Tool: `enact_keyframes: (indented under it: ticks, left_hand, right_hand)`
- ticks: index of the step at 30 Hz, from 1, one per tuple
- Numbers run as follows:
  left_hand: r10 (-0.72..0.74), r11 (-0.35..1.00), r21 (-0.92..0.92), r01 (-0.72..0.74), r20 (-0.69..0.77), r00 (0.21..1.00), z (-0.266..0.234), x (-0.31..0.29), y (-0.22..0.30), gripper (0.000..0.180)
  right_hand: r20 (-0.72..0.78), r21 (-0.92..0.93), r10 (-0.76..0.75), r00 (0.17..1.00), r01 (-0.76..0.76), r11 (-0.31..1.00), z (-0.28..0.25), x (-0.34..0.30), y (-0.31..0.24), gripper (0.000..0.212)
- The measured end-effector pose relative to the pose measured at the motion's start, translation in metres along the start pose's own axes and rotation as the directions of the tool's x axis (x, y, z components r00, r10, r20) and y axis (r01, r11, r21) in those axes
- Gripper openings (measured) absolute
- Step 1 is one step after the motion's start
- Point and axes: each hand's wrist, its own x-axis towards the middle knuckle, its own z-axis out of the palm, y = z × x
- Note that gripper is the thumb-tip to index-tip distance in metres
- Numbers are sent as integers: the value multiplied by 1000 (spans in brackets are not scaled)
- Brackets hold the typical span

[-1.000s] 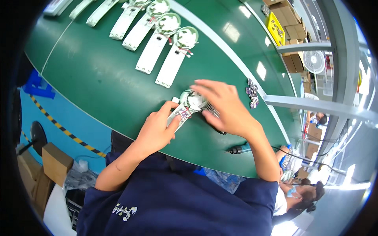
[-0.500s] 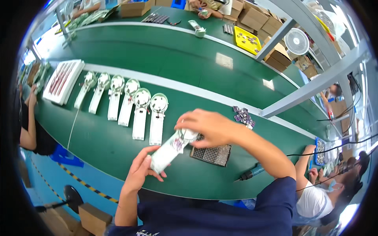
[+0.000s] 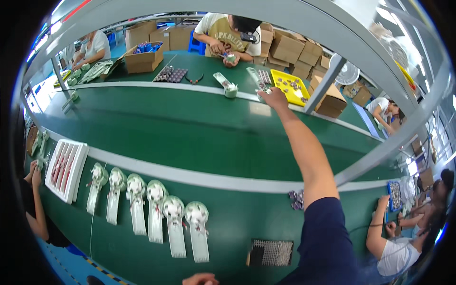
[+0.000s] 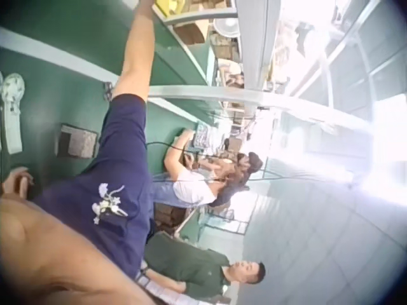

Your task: Assembling internal components and circuit boards into handheld fan housings on a production line.

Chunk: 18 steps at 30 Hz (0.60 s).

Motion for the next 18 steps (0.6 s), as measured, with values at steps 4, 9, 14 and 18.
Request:
enact_keyframes:
  ticks: [4, 9, 14, 18]
  left_hand:
    - [47, 971, 232, -66, 88, 995, -6, 4, -2, 16]
    - [-132, 970, 206, 129, -1, 991, -4, 3, -16, 14]
    - [-147, 969, 189, 162, -91, 985, -1, -5, -14, 12]
    - [55, 988, 141, -61, 43, 998, -7, 12, 6, 12]
  right_hand:
    - [-297, -40, 58, 953, -73, 997, 47, 78, 16, 73]
    - [-173, -69, 158, 972, -172, 983, 87, 69, -4, 81]
    - [-192, -129, 153, 969, -179, 975, 99, 71, 10, 101]
    - [-190, -88, -119, 975, 104, 991, 37, 21, -17, 101]
